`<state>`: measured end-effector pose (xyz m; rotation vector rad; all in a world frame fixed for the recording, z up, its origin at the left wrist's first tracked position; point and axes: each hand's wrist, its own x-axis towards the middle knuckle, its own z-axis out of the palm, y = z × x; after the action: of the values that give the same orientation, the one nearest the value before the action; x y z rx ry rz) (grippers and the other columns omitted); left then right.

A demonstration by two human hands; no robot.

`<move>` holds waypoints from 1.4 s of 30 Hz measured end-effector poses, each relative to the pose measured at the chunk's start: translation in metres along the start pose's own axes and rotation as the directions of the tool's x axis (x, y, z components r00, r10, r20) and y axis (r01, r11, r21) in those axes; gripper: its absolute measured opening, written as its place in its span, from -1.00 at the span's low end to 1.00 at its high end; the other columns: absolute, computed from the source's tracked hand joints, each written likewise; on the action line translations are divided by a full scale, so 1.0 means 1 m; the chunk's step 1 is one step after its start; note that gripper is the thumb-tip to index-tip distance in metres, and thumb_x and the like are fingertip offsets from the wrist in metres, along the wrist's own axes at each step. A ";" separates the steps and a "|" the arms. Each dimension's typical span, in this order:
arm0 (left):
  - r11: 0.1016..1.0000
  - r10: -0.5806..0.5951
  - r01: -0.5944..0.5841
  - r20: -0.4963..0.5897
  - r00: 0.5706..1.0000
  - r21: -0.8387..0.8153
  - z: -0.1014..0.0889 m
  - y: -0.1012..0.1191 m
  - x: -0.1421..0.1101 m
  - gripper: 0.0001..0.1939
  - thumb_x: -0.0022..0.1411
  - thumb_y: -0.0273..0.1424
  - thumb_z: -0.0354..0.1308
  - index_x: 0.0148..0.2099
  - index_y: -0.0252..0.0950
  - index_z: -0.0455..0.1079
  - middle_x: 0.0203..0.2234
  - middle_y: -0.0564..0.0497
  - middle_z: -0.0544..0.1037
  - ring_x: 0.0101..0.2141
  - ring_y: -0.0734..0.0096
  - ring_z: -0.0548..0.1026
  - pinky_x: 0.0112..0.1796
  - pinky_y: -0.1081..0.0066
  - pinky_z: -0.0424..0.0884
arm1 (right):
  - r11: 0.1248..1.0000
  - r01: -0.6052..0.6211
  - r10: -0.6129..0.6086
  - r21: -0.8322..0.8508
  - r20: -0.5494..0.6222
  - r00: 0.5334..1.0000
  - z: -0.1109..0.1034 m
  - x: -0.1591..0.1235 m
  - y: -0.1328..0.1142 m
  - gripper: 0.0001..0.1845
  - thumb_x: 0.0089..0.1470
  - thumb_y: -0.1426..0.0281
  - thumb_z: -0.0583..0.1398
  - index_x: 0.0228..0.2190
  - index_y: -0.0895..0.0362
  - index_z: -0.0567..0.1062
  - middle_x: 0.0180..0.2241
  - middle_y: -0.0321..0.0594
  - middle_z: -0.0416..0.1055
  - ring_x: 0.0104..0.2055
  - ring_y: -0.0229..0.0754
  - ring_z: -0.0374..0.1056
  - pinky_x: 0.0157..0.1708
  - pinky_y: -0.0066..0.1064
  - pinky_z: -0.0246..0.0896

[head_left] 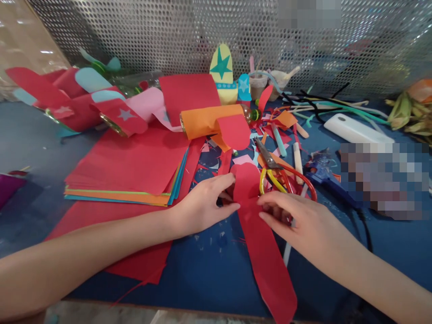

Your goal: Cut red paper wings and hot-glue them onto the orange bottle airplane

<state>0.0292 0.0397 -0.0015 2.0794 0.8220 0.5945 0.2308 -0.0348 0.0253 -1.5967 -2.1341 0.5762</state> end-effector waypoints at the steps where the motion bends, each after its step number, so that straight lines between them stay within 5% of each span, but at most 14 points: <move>1: 1.000 -0.009 0.009 0.004 1.000 0.004 0.000 0.000 0.000 -0.72 0.11 -0.53 0.16 -0.08 -0.30 0.32 -0.30 0.00 0.54 -0.35 0.36 0.58 -0.32 0.43 0.56 | 0.999 -0.033 0.033 -0.002 0.006 0.999 -0.001 0.000 0.000 -0.84 0.08 0.50 0.16 -0.29 0.03 0.46 -0.39 -0.32 0.54 -0.39 -0.20 0.49 -0.41 -0.43 0.38; 11: 0.998 0.003 -0.001 0.033 0.999 -0.057 -0.004 0.004 0.000 -0.66 0.01 -0.65 0.02 -0.13 -0.29 0.29 -0.30 0.03 0.50 -0.35 0.43 0.54 -0.27 0.46 0.53 | 0.995 0.018 -0.018 -0.103 -0.003 1.000 0.002 0.001 0.002 -0.81 0.07 0.49 0.16 -0.35 0.04 0.56 -0.37 -0.25 0.58 -0.36 -0.13 0.51 -0.36 -0.33 0.42; 19: 0.997 0.071 -0.071 0.032 0.997 -0.009 -0.005 0.003 0.002 -0.76 0.13 -0.60 0.00 -0.14 -0.28 0.31 -0.27 0.01 0.53 -0.25 0.38 0.55 -0.23 0.46 0.51 | 0.997 0.039 -0.039 -0.064 -0.005 0.999 0.003 0.003 0.001 -0.82 0.10 0.49 0.15 -0.36 0.06 0.57 -0.39 -0.28 0.57 -0.36 -0.17 0.49 -0.32 -0.36 0.42; 33: 1.000 0.023 -0.023 -0.011 1.000 0.013 0.002 -0.002 -0.001 -0.81 0.11 -0.56 0.13 -0.20 -0.26 0.29 -0.31 0.03 0.47 -0.35 0.39 0.58 -0.36 0.52 0.55 | 0.997 0.032 -0.033 -0.073 -0.009 0.999 0.004 0.004 0.000 -0.79 0.09 0.48 0.12 -0.36 0.07 0.57 -0.35 -0.23 0.58 -0.34 -0.13 0.50 -0.31 -0.31 0.44; 39: 0.998 0.042 -0.035 -0.121 0.992 0.061 -0.002 -0.005 0.003 -0.80 0.15 -0.55 0.09 -0.15 -0.28 0.33 -0.26 -0.02 0.54 -0.29 0.33 0.57 -0.24 0.38 0.54 | 0.958 -0.153 0.161 0.243 -0.017 0.987 -0.012 0.005 0.004 -0.86 0.08 0.37 0.19 -0.34 -0.03 0.58 -0.34 -0.32 0.57 -0.39 -0.24 0.48 -0.47 -0.50 0.40; 42: 0.997 0.011 0.002 -0.167 0.986 0.076 -0.007 -0.009 0.006 -0.78 0.14 -0.55 0.08 -0.13 -0.28 0.33 -0.31 -0.01 0.55 -0.30 0.31 0.57 -0.24 0.35 0.53 | 0.872 -0.177 0.261 0.456 -0.126 0.957 -0.022 0.008 0.008 -0.84 0.09 0.32 0.20 -0.25 -0.04 0.54 -0.37 -0.30 0.53 -0.44 -0.26 0.45 -0.50 -0.51 0.41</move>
<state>0.0253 0.0521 -0.0039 2.1215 0.9485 0.7597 0.2475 -0.0234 0.0393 -1.5653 -1.5530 0.8770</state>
